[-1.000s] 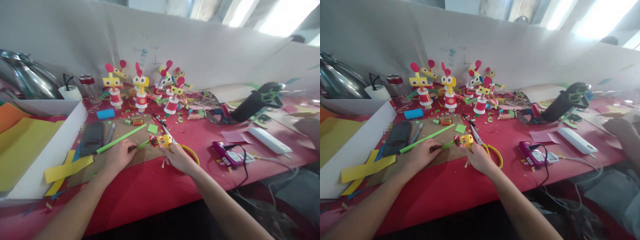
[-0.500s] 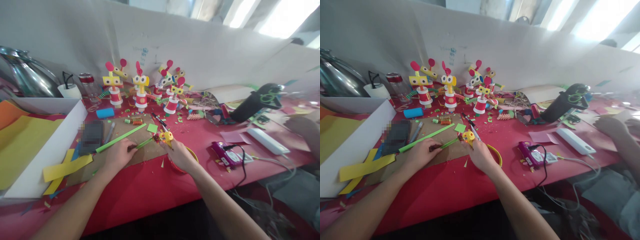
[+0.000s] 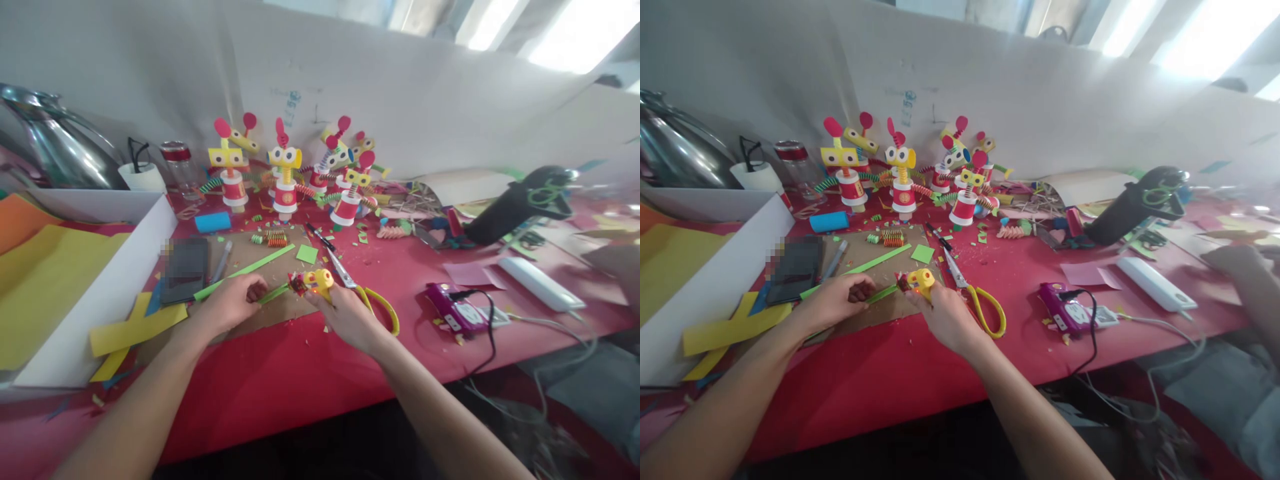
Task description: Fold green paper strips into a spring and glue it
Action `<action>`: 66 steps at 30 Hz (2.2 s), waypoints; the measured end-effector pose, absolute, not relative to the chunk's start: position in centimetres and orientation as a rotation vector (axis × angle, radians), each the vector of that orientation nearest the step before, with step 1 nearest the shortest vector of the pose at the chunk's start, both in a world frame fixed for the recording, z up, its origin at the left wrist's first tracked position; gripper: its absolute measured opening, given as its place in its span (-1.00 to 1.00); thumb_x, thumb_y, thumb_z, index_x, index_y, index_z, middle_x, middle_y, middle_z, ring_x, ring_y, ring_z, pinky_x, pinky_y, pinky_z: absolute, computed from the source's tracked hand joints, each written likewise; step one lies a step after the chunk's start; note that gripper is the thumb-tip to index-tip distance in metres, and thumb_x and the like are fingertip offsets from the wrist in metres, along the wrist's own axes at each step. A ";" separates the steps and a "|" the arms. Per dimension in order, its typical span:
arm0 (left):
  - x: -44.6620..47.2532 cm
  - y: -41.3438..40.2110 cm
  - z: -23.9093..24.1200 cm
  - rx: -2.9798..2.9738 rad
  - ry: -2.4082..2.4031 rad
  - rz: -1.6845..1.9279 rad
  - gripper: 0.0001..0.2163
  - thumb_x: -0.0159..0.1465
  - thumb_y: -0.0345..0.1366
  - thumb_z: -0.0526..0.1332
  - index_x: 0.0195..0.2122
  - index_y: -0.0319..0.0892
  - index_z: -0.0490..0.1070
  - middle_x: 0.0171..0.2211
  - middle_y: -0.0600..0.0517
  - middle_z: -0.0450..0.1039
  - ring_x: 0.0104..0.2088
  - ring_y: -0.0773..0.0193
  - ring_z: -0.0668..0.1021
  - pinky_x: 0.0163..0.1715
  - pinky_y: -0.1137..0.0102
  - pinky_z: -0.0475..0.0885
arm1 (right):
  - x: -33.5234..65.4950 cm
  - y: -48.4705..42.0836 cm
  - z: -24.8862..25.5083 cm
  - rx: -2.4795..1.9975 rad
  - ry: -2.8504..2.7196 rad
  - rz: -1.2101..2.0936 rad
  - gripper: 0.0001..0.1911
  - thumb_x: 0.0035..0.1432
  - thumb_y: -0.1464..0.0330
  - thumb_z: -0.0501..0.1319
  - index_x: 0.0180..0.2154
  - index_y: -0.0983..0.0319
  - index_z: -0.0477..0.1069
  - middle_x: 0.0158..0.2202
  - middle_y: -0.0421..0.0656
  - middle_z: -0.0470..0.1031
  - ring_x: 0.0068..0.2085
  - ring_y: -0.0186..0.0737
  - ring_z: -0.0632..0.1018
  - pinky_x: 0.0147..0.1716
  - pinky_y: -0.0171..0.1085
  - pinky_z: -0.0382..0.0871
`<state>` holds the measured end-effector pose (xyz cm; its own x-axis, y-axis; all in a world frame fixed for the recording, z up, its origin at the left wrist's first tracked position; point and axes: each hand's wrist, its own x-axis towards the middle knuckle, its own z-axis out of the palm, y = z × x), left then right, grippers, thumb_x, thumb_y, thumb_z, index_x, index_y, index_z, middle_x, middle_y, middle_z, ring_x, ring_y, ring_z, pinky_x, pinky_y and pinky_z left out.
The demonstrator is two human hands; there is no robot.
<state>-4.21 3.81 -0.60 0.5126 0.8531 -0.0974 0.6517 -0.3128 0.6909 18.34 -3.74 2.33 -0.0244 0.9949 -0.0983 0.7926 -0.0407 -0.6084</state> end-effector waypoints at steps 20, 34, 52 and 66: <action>-4.0 3.6 -0.1 2.112 1.292 0.381 -0.81 0.01 -0.35 0.19 -0.33 -0.14 0.48 -0.34 0.00 0.56 -0.34 0.19 0.55 -0.34 0.34 0.42 | 20.6 -2.6 2.0 -1.971 -1.829 0.528 -0.64 0.25 0.08 0.02 -0.43 0.20 0.30 -0.58 -0.17 0.37 -0.55 -0.25 0.39 -0.54 -0.31 0.06; -3.2 2.9 0.0 2.300 1.336 0.384 -0.86 0.10 -0.29 0.18 -0.38 -0.13 0.52 -0.36 0.00 0.53 -0.36 0.19 0.53 -0.36 0.34 0.39 | 24.9 -1.7 1.5 -2.253 -1.712 0.170 -0.64 0.27 0.08 -0.02 -0.16 0.24 0.25 -0.24 0.02 0.49 -0.22 0.01 0.53 -0.39 -0.25 0.20; -3.2 2.0 1.5 1.769 1.269 0.884 -0.77 0.22 -0.15 0.11 -0.33 -0.15 0.47 -0.43 0.07 0.49 -0.40 0.26 0.48 -0.40 0.42 0.34 | 14.9 1.2 1.5 -1.146 -1.295 1.222 -0.69 0.01 0.13 0.28 -0.39 0.27 0.48 -0.44 -0.16 0.51 -0.41 -0.30 0.47 -0.39 -0.32 0.33; -3.6 2.9 1.0 2.165 1.384 0.873 -0.84 0.28 -0.29 0.09 -0.40 -0.12 0.43 -0.38 0.04 0.49 -0.32 0.23 0.51 -0.28 0.36 0.37 | 17.8 3.5 0.9 -1.155 -0.943 1.076 -0.68 -0.12 0.13 0.38 -0.43 0.26 0.53 -0.55 -0.20 0.44 -0.50 -0.34 0.39 -0.48 -0.34 0.26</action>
<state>-3.60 2.91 0.96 0.3055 0.9105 0.2786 0.6436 -0.4131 0.6443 17.83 3.49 0.85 0.2343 0.9717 0.0296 -0.1575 0.0679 -0.9852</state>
